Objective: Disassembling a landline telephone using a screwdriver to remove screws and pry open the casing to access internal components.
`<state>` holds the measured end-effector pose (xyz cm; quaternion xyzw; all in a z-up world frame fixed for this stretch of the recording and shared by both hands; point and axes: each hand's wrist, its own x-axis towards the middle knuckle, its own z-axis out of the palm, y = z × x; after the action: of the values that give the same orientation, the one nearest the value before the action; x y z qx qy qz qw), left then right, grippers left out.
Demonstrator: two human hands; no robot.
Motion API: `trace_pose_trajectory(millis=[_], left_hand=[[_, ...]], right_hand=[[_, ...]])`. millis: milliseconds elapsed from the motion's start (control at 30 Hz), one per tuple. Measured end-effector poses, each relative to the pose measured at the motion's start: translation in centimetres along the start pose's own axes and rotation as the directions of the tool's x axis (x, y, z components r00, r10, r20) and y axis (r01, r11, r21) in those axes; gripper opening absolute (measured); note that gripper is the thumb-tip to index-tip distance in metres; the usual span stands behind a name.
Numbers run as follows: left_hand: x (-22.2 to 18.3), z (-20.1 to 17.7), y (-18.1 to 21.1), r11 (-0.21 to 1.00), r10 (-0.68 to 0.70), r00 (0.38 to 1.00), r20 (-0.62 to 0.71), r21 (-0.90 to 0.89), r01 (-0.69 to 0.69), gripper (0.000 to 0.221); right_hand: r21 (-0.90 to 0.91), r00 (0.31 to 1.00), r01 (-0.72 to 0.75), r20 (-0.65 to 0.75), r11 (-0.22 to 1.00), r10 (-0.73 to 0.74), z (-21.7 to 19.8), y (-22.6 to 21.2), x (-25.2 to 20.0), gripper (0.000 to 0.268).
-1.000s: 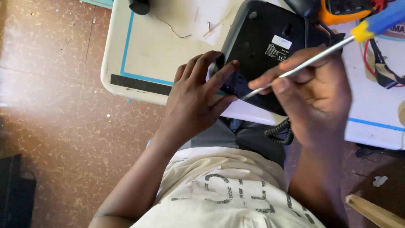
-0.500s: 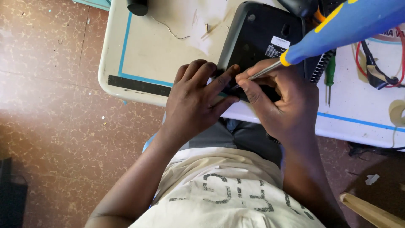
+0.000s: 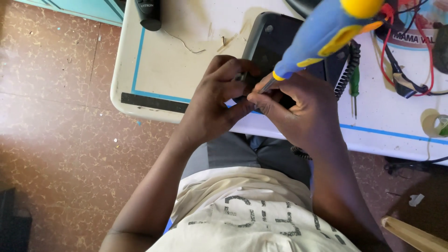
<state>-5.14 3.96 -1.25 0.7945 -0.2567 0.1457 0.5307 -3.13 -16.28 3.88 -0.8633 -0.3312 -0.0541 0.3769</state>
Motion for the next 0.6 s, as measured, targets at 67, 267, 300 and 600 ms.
trace_pose_trajectory(millis=[67,267,300,600], left_hand=[[-0.2,0.3,-0.3,0.998,0.049,0.999,-0.001,0.037,-0.049,0.035],[-0.3,1.1,-0.1,0.986,0.092,0.995,-0.03,0.145,-0.087,0.024],[-0.4,1.3,-0.2,0.984,0.063,0.997,-0.041,0.172,-0.055,0.022],[-0.7,2.4,-1.2,0.872,-0.149,0.98,0.129,0.485,0.069,0.08]], right_hand=[[0.066,1.0,0.027,0.006,0.997,-0.027,-1.8,-0.9,0.8,0.018],[0.113,0.989,0.122,-0.096,0.986,-0.112,-4.9,-3.5,1.7,0.023],[0.103,0.982,0.147,-0.137,0.984,-0.133,-5.4,-4.0,1.8,0.023],[0.061,0.91,0.296,-0.321,0.953,-0.262,-6.0,-5.9,2.5,0.033]])
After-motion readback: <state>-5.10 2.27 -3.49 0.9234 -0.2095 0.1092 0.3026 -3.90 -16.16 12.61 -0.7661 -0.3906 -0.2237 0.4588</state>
